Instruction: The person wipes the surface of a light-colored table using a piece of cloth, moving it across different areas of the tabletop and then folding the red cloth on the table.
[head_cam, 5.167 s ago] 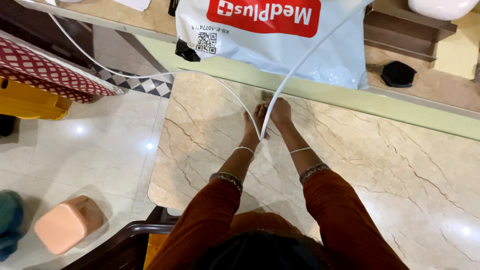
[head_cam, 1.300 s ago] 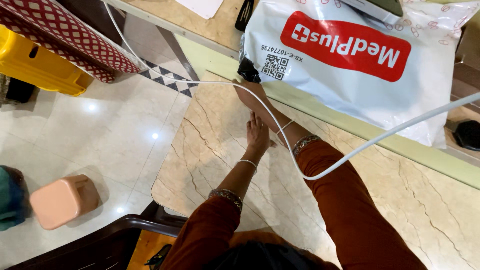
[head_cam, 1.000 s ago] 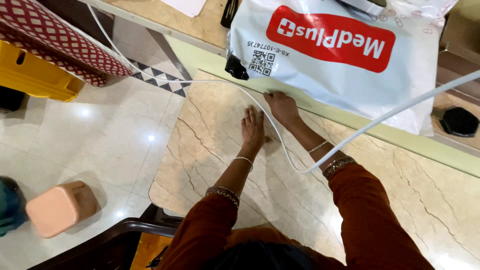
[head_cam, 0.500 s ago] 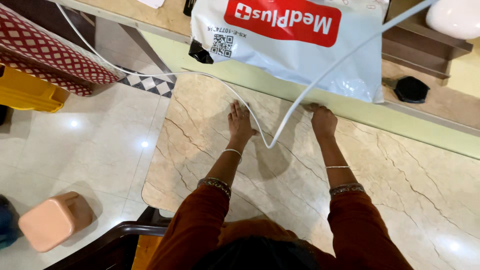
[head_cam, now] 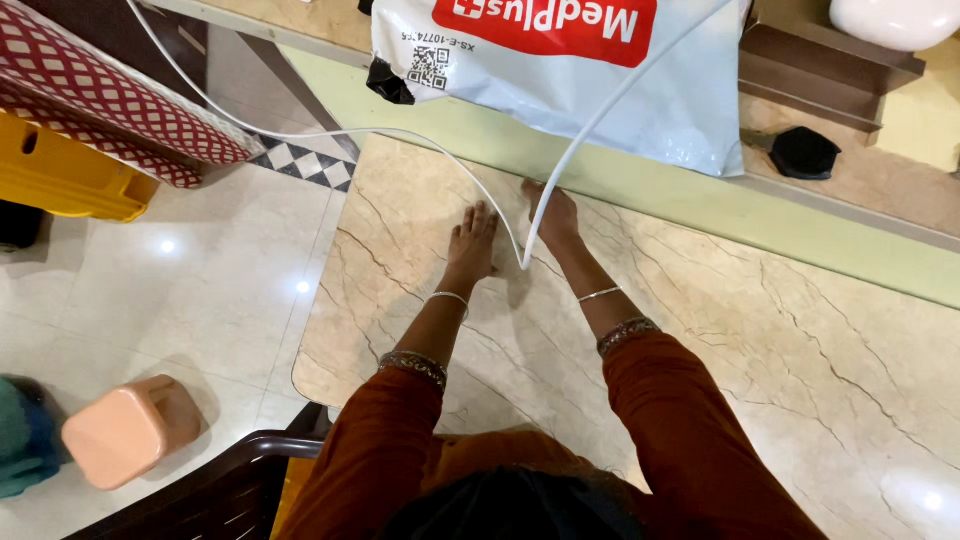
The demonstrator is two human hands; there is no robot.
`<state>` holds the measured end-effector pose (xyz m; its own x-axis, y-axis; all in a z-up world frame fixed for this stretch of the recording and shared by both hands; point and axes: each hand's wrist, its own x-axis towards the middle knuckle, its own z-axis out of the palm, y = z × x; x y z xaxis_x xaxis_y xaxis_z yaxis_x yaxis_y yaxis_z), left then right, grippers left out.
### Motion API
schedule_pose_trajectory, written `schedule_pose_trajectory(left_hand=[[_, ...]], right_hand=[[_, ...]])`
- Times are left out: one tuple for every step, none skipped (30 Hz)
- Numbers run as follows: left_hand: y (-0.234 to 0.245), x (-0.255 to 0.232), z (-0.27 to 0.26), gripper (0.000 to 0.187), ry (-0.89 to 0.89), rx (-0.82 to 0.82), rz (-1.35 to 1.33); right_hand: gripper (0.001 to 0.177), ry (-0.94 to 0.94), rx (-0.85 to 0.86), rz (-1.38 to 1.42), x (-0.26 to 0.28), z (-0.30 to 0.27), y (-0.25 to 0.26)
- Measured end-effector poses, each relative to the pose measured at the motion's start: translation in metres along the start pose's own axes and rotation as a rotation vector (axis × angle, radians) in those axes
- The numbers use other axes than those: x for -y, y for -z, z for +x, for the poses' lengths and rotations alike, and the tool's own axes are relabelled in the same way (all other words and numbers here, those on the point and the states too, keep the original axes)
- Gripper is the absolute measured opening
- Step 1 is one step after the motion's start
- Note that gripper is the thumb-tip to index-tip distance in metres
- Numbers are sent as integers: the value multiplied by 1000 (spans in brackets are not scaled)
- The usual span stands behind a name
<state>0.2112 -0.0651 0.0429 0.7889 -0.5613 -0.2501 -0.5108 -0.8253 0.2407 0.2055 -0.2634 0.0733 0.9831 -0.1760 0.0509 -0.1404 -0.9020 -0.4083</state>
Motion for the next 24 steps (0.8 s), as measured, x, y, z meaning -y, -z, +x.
schedule_pose_trajectory(left_hand=[[0, 1, 0, 129, 5, 6, 9], [-1, -1, -1, 129, 12, 12, 15], [-2, -1, -1, 128, 18, 18, 20], [-3, -2, -2, 127, 30, 16, 2], [-4, -3, -2, 126, 42, 15, -16], [-5, -3, -3, 124, 54, 13, -31], [-7, -5, -4, 123, 68, 21, -22], [-7, -5, -4, 121, 81, 27, -7], [-8, -5, -7, 119, 93, 33, 8], [-9, -6, -12, 117, 90, 23, 1], [-10, -6, -19, 115, 87, 14, -5], [-8, -6, -24, 113, 84, 2, -12], [-5, -6, -28, 114, 84, 23, -13], [-2, -8, -34, 115, 84, 49, -18], [1, -10, -41, 117, 85, 75, -24], [5, -13, -46, 118, 93, 103, -20], [10, -16, -51, 118, 102, 131, -16], [15, -19, -54, 119, 110, 153, -10], [19, -21, -60, 120, 104, 151, -18], [20, -23, -67, 120, 99, 151, -24], [19, -23, -73, 121, 94, 151, -30], [19, -23, -74, 119, 87, 149, -28], [17, -22, -75, 118, 80, 147, -25], [9, -20, -80, 116, 73, 155, -22]], right_hand=[[37, 26, 92, -55, 3, 2, -1], [42, 54, 188, -113, 4, 2, -1], [38, 82, 61, -18, 3, 2, 0], [34, 109, -63, 76, -3, -2, 2], [31, 134, -187, 170, -6, -5, 3], [32, 77, -146, 110, -8, -4, 1], [33, 20, -105, 50, -11, -2, -1], [34, -38, -68, -7, -12, -2, -5], [33, -12, -17, -43, -13, -8, -12], [32, 12, 34, -77, -10, -18, -21], [31, 36, 84, -111, -9, -27, -28], [33, 68, 68, -127, -9, -34, -32], [36, 100, 52, -142, -8, -41, -36], [38, 131, 41, -160, -7, -51, -40], [39, 138, -23, -136, -7, -55, -42], [40, 143, -89, -113, -9, -57, -43], [41, 148, -156, -91, -10, -60, -45], [37, 129, -63, -117, -9, -63, -46], [33, 109, 30, -143, -5, -68, -48], [30, 88, 124, -165, 0, -74, -49], [35, 87, 103, -98, 5, -81, -45], [40, 90, 80, -35, 8, -88, -39], [46, 93, 57, 29, 12, -91, -31], [41, 70, 16, 30, 15, -98, -27]])
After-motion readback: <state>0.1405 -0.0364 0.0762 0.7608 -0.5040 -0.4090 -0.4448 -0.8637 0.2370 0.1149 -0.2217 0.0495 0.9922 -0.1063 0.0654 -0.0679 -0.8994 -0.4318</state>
